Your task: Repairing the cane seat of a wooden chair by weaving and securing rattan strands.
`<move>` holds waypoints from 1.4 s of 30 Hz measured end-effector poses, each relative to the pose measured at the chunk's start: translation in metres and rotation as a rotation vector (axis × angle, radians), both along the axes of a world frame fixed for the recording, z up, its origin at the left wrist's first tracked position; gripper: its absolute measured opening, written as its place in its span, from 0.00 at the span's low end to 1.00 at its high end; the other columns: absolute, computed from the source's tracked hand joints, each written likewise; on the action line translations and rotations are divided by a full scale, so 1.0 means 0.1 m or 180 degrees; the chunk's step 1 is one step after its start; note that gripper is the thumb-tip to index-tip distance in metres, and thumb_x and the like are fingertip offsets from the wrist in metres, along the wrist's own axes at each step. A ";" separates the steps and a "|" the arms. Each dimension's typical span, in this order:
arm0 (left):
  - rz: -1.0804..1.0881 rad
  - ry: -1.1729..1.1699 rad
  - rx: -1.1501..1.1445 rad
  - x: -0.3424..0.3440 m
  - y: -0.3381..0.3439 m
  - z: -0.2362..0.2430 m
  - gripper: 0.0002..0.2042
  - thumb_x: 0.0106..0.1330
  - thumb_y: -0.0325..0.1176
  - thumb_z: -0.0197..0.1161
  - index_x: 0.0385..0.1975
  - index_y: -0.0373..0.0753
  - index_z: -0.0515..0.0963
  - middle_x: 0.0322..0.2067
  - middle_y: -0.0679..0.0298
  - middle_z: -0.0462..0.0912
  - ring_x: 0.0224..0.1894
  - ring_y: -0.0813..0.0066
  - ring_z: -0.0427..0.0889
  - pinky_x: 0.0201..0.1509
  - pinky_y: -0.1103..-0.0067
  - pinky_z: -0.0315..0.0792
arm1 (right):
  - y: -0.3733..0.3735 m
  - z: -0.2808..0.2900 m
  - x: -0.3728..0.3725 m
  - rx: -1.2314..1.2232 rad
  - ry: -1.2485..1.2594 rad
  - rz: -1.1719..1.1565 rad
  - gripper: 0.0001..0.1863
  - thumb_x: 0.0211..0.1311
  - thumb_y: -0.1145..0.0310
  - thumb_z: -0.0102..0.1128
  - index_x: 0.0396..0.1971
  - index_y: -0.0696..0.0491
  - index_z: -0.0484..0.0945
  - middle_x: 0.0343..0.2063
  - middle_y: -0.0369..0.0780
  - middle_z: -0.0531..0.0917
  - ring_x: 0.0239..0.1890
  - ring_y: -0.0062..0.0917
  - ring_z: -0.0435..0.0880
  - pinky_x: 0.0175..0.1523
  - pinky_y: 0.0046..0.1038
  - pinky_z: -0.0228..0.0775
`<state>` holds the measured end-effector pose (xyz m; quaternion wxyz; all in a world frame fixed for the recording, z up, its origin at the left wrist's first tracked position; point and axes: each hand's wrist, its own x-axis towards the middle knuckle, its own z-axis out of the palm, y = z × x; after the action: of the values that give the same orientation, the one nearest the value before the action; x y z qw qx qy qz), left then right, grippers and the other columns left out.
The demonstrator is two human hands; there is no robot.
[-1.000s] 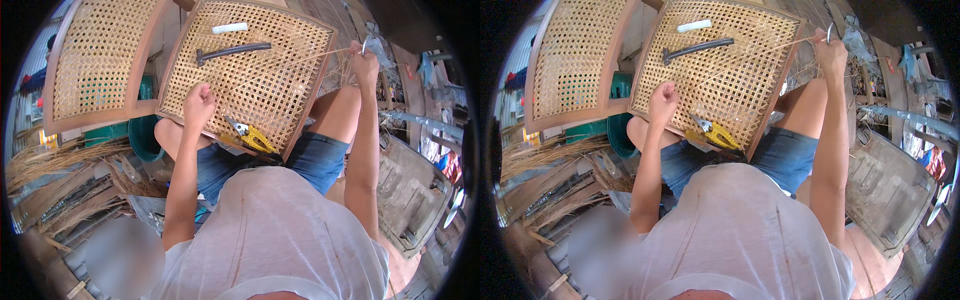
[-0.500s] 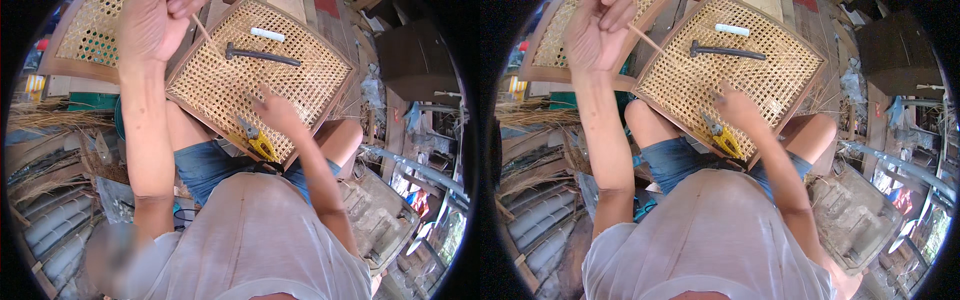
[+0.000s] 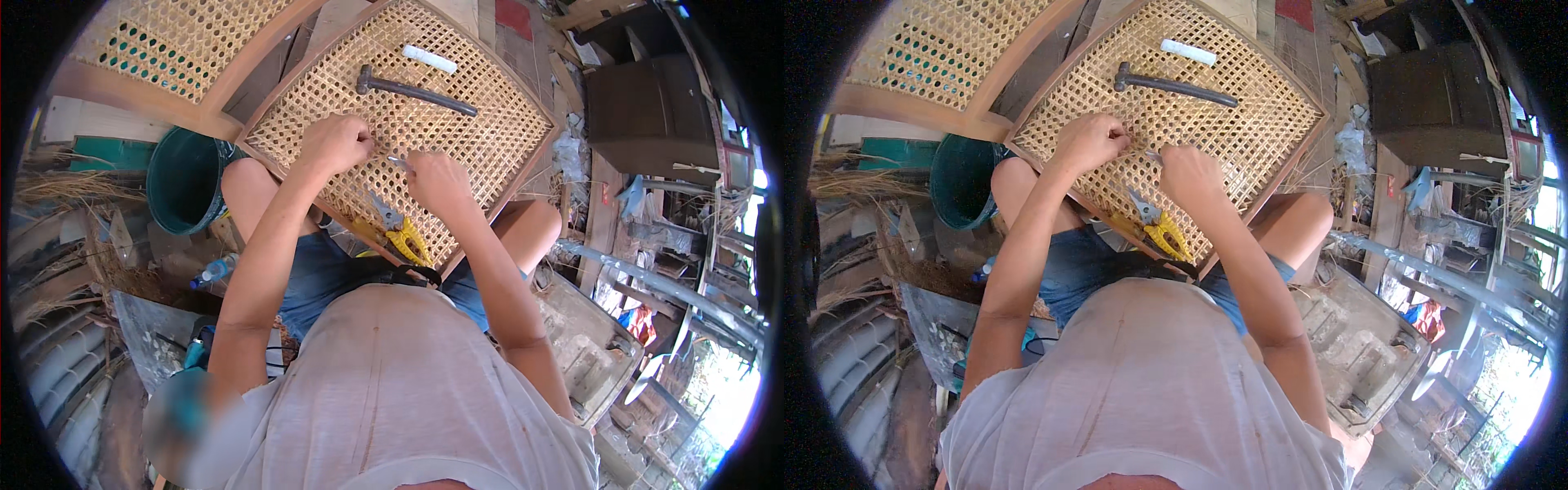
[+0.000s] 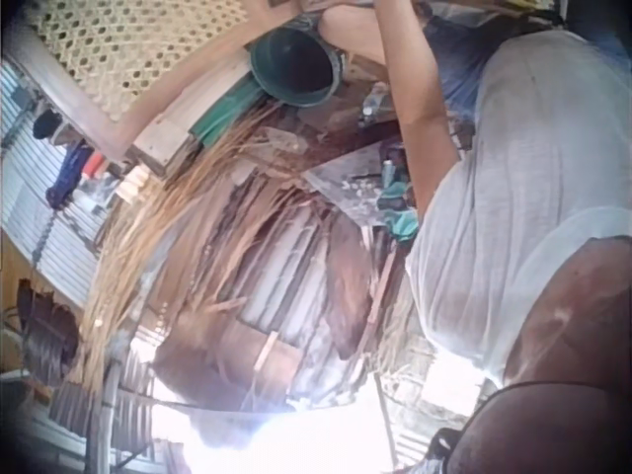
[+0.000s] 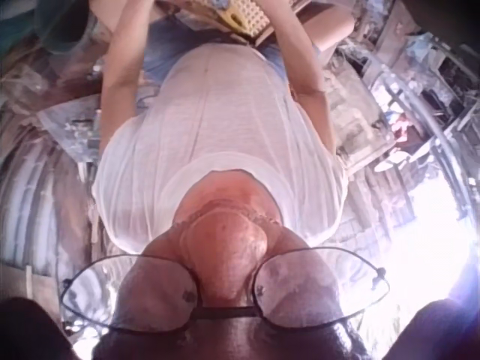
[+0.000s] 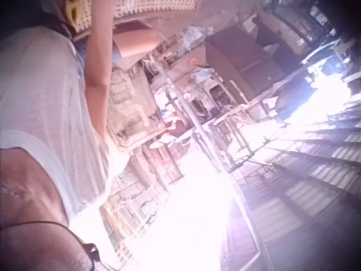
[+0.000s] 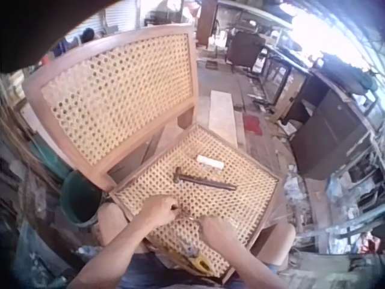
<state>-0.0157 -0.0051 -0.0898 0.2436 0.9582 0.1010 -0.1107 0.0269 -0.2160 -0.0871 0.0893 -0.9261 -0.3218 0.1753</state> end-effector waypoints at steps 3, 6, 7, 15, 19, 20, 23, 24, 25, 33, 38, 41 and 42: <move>0.0053 0.0027 -0.0006 -0.01 0.02 0.03 0.09 0.61 0.42 0.68 0.33 0.47 0.89 0.35 0.59 0.90 0.40 0.59 0.88 0.45 0.66 0.80 | 0.17 0.13 0.04 -0.0489 0.0153 0.0140 0.11 0.57 0.71 0.59 0.38 0.57 0.84 0.38 0.52 0.87 0.41 0.46 0.89 0.46 0.43 0.83; 0.0076 -0.0075 -0.0002 0.01 -0.02 0.06 0.09 0.60 0.42 0.69 0.32 0.46 0.89 0.33 0.58 0.89 0.38 0.59 0.89 0.44 0.66 0.80 | 0.31 0.16 0.00 -0.0634 0.0161 0.0128 0.11 0.56 0.71 0.59 0.38 0.57 0.85 0.38 0.52 0.88 0.41 0.46 0.89 0.47 0.43 0.83; 0.0097 -0.0067 -0.0010 0.01 -0.03 0.05 0.09 0.60 0.42 0.69 0.32 0.46 0.89 0.33 0.58 0.89 0.38 0.59 0.89 0.44 0.66 0.80 | 0.34 0.14 -0.01 -0.0512 0.0101 0.0103 0.11 0.56 0.71 0.59 0.38 0.57 0.85 0.38 0.52 0.88 0.41 0.47 0.89 0.48 0.43 0.83; -0.0280 -0.0390 -0.0052 0.07 -0.03 -0.14 0.11 0.59 0.44 0.69 0.34 0.46 0.89 0.32 0.57 0.89 0.38 0.55 0.88 0.46 0.64 0.79 | 0.27 0.13 0.24 -0.0175 0.0433 0.0093 0.14 0.55 0.67 0.61 0.38 0.58 0.85 0.39 0.50 0.88 0.42 0.45 0.89 0.50 0.43 0.82; -0.0279 0.0075 0.0003 0.16 0.01 -0.13 0.12 0.58 0.45 0.71 0.35 0.46 0.89 0.32 0.58 0.89 0.38 0.57 0.88 0.46 0.64 0.79 | 0.35 0.17 0.22 -0.0504 0.0274 0.0127 0.13 0.57 0.68 0.60 0.39 0.58 0.85 0.38 0.50 0.89 0.44 0.44 0.90 0.50 0.42 0.83; -0.0178 0.0286 0.0068 0.17 0.04 -0.12 0.13 0.57 0.46 0.71 0.35 0.46 0.90 0.32 0.58 0.89 0.38 0.57 0.88 0.45 0.65 0.80 | 0.36 0.18 0.22 -0.0621 0.0244 0.0180 0.13 0.58 0.69 0.60 0.40 0.58 0.85 0.38 0.51 0.89 0.44 0.44 0.90 0.49 0.42 0.83; -0.0068 0.0515 0.0080 0.18 0.08 -0.10 0.13 0.55 0.48 0.72 0.32 0.46 0.90 0.31 0.58 0.89 0.37 0.60 0.88 0.42 0.66 0.80 | 0.39 0.22 0.18 -0.0545 0.0108 0.0256 0.13 0.58 0.70 0.59 0.40 0.58 0.85 0.38 0.52 0.89 0.44 0.43 0.90 0.48 0.42 0.83; -0.0112 0.0485 0.0031 0.19 0.08 -0.10 0.13 0.55 0.47 0.72 0.32 0.46 0.90 0.30 0.58 0.89 0.37 0.60 0.88 0.41 0.66 0.79 | 0.40 0.23 0.18 -0.0545 0.0109 0.0260 0.12 0.58 0.70 0.59 0.39 0.58 0.85 0.37 0.52 0.89 0.44 0.43 0.90 0.49 0.42 0.83; -0.0155 0.0453 -0.0025 0.20 0.07 -0.11 0.12 0.55 0.47 0.72 0.31 0.46 0.90 0.30 0.59 0.89 0.36 0.60 0.88 0.41 0.66 0.79 | 0.41 0.24 0.19 -0.0583 0.0175 0.0270 0.12 0.58 0.70 0.59 0.39 0.58 0.85 0.37 0.52 0.89 0.44 0.43 0.90 0.49 0.42 0.83; -0.0335 0.0495 -0.0078 0.29 0.03 -0.20 0.12 0.53 0.44 0.72 0.31 0.45 0.90 0.33 0.57 0.89 0.39 0.60 0.88 0.42 0.67 0.79 | 0.52 0.33 0.28 -0.1136 0.0307 0.0473 0.14 0.60 0.69 0.59 0.44 0.55 0.87 0.43 0.48 0.89 0.48 0.40 0.89 0.52 0.40 0.82; -0.0453 0.0345 0.0097 0.26 0.03 -0.19 0.10 0.52 0.39 0.68 0.32 0.46 0.89 0.34 0.58 0.89 0.39 0.59 0.89 0.43 0.67 0.80 | 0.59 0.33 0.25 -0.1314 0.0445 0.0304 0.16 0.60 0.68 0.59 0.45 0.54 0.87 0.46 0.47 0.89 0.51 0.38 0.88 0.56 0.41 0.80; -0.0365 0.0085 0.0023 0.27 0.09 -0.17 0.12 0.53 0.44 0.72 0.33 0.46 0.89 0.35 0.60 0.90 0.42 0.60 0.88 0.44 0.68 0.79 | 0.59 0.30 0.28 -0.1209 0.0438 0.0301 0.17 0.59 0.68 0.59 0.46 0.55 0.86 0.46 0.47 0.89 0.50 0.39 0.89 0.57 0.42 0.78; -0.0390 0.0350 -0.0037 0.31 0.11 -0.16 0.12 0.53 0.44 0.72 0.34 0.46 0.89 0.36 0.60 0.90 0.42 0.61 0.88 0.45 0.68 0.79 | 0.59 0.29 0.30 -0.1240 0.0664 0.0207 0.17 0.59 0.68 0.59 0.46 0.56 0.86 0.46 0.48 0.89 0.50 0.39 0.89 0.57 0.42 0.78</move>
<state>0.0153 0.0064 -0.1057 0.2360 0.9537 0.0548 -0.1784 0.0570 -0.1570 -0.0578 -0.0642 -0.8919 -0.3006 0.3318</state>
